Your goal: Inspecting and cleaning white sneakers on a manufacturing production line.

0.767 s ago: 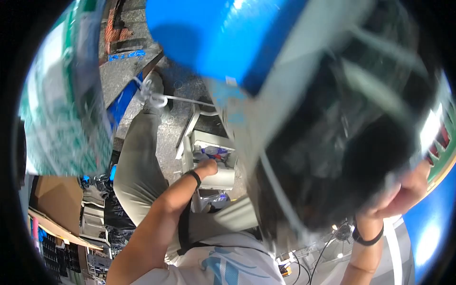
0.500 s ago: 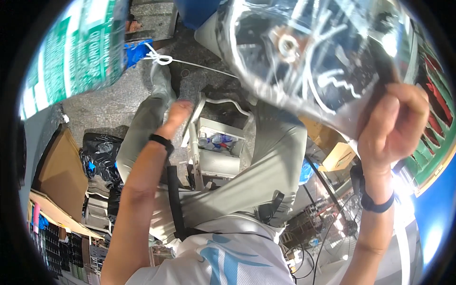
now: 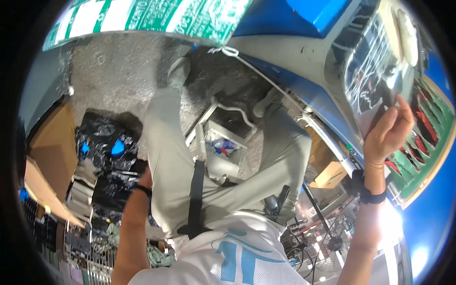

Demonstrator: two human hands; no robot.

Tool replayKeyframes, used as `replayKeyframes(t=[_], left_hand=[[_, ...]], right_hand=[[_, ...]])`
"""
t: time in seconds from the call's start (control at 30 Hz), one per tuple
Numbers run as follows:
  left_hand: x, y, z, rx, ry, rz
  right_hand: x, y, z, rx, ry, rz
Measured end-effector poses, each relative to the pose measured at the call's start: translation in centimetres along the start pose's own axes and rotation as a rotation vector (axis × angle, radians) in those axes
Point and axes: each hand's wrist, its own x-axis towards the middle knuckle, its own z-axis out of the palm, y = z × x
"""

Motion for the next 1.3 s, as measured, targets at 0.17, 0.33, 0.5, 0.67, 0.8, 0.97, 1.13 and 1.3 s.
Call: replayKeyframes(t=[0.17, 0.33, 0.5, 0.67, 0.8, 0.97, 1.13, 1.3], left_hand=[[3.1, -7.1, 16.8, 0.033, -0.311, -0.1], [3.5, -12.9, 35.1, 0.115, -0.667, -0.19], [4.1, -17.4, 30.4, 0.156, -0.645, -0.202], [2.3, -19.2, 20.6, 0.228, -0.495, -0.203], [1.5, -16.5, 15.4, 0.291, -0.365, -0.113], [1.1, -7.5, 9.6, 0.349, -0.148, 0.131], [-3.2, 7.9, 4.7, 0.406, 0.071, 0.471], [-16.9, 17.5, 13.0, 0.439, 0.073, 1.194]], right_hand=[[-1.3, 1.3, -0.1, -0.255, -0.057, -0.066], [-2.4, -2.2, 2.8, 0.051, -0.068, 0.219], [-0.7, -4.0, 1.2, -0.117, -0.113, 0.235], [-0.5, -3.9, 1.3, -0.122, -0.121, 0.237], [-0.5, -3.3, 1.1, -0.151, -0.109, 0.216], [-0.8, -3.6, 1.6, -0.09, -0.077, 0.225], [-0.7, -4.3, 1.5, -0.019, 0.094, 0.163], [-5.9, -11.5, 1.3, 0.256, -0.022, -0.137]])
